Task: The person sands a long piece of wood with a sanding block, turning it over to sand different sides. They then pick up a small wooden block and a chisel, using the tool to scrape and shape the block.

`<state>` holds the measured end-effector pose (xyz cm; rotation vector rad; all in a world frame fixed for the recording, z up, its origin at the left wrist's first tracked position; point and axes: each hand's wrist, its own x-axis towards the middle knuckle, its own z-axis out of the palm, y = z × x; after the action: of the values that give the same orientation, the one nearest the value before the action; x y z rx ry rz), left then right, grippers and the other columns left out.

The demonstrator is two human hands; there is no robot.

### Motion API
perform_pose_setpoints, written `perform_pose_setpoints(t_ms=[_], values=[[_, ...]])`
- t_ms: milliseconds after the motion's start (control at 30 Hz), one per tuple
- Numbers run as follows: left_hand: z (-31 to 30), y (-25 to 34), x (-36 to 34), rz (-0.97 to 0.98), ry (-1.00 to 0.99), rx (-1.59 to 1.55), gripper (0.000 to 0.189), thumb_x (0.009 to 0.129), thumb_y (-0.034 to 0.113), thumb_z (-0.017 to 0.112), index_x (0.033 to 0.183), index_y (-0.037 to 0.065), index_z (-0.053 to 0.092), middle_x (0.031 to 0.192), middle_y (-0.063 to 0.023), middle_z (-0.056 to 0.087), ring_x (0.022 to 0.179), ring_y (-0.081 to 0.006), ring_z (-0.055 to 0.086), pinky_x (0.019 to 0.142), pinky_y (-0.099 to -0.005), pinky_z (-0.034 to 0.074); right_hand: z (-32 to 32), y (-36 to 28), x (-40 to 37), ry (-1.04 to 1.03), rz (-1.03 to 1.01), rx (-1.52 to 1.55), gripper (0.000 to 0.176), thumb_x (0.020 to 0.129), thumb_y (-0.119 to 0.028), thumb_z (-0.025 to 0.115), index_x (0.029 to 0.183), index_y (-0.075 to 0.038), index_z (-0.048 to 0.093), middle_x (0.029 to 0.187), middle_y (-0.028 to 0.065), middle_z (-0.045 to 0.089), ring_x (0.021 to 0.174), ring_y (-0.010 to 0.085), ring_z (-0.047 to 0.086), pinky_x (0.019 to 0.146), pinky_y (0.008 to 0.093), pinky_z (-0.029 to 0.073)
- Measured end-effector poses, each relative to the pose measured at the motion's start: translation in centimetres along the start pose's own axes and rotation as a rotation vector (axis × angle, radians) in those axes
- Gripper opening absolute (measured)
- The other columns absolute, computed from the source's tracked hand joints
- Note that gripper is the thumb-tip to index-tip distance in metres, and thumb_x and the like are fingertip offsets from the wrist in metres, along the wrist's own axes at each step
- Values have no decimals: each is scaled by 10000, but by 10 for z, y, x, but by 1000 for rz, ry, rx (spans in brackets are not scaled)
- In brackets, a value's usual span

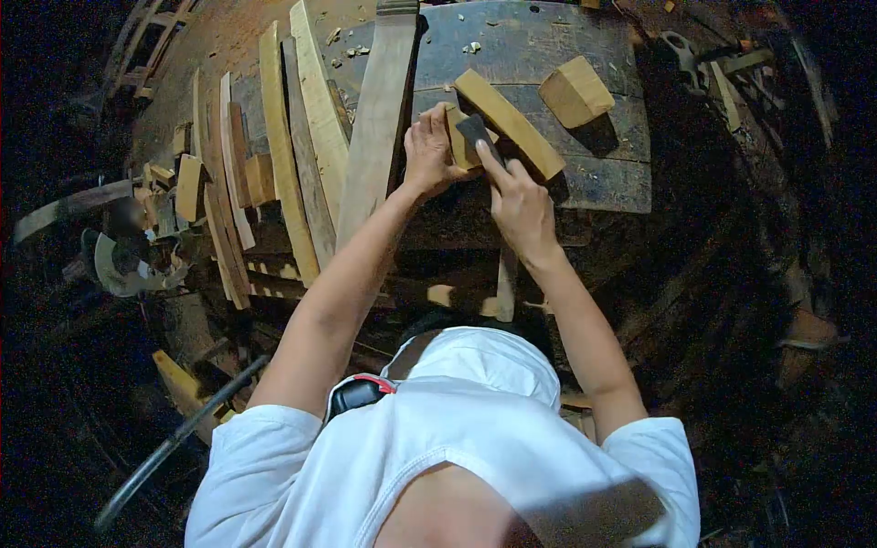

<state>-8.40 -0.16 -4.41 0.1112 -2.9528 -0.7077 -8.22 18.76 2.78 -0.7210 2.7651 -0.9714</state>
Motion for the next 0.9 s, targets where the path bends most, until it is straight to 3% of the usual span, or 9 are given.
perform_pose_setpoints(t_ms=[33, 133, 333, 400, 533, 600, 700, 767, 900], values=[[0, 0, 1, 21, 36, -9, 1160, 488, 379, 852, 1399, 99, 191, 1226, -132, 383, 1138, -349, 412, 962, -509, 295, 1, 2, -6, -15, 9, -7, 496, 822, -95, 570, 1294, -240, 524, 981, 121, 616, 707, 356, 651, 631, 441, 549], [3, -1, -2, 29, 30, 23, 1160, 492, 380, 853, 1399, 95, 190, 1225, -134, 380, 1137, -348, 411, 959, -515, 294, 0, -7, 17, -31, 51, 26, 559, 824, -64, 578, 1339, -259, 484, 865, 143, 561, 780, 377, 606, 682, 460, 505], [-1, 1, 0, -5, 2, 26, 1149, 495, 360, 855, 1400, 113, 191, 1233, -131, 371, 1142, -352, 406, 949, -514, 295, 4, 1, 10, 137, -61, 137, 547, 832, -83, 569, 1340, -266, 482, 945, 144, 586, 784, 375, 608, 688, 453, 508], [2, 1, -2, 72, 95, 28, 1209, 391, 200, 850, 1403, 92, 197, 1183, -138, 410, 1075, -364, 469, 868, -476, 391, -7, 1, -7, -113, 69, 35, 570, 823, -72, 572, 1348, -269, 470, 926, 138, 576, 781, 371, 612, 682, 445, 515], [7, -2, -1, 58, 67, 12, 1165, 474, 313, 862, 1402, 115, 187, 1232, -126, 372, 1151, -343, 405, 944, -503, 297, 0, -5, 18, -32, 32, 16, 593, 809, -68, 585, 1355, -263, 462, 911, 143, 566, 773, 362, 614, 674, 439, 516], [10, -7, -2, 22, 34, 65, 1158, 470, 299, 863, 1396, 116, 190, 1227, -117, 375, 1151, -340, 405, 936, -499, 299, 18, 0, 29, 154, -63, 86, 484, 817, -99, 581, 1278, -238, 540, 926, 128, 608, 744, 345, 654, 642, 424, 553], [4, -5, -1, 35, 35, 47, 1134, 487, 312, 858, 1389, 115, 199, 1224, -115, 376, 1148, -340, 408, 925, -497, 303, 14, -1, 25, 121, -62, 56, 569, 811, -72, 589, 1339, -255, 485, 933, 140, 580, 773, 354, 621, 666, 438, 516], [1, -1, -2, 31, 22, -18, 1104, 514, 357, 841, 1386, 110, 211, 1233, -122, 379, 1167, -344, 402, 935, -501, 299, -4, -1, -3, -48, 19, 5, 551, 813, -73, 590, 1329, -247, 498, 917, 140, 580, 745, 352, 619, 649, 440, 513], [6, -1, -2, 57, 86, -40, 1090, 544, 371, 830, 1389, 86, 203, 1259, -158, 378, 1192, -364, 384, 970, -523, 277, -3, -2, 10, -25, 16, 17, 527, 831, -72, 562, 1327, -241, 499, 856, 150, 564, 707, 365, 605, 631, 456, 506]])
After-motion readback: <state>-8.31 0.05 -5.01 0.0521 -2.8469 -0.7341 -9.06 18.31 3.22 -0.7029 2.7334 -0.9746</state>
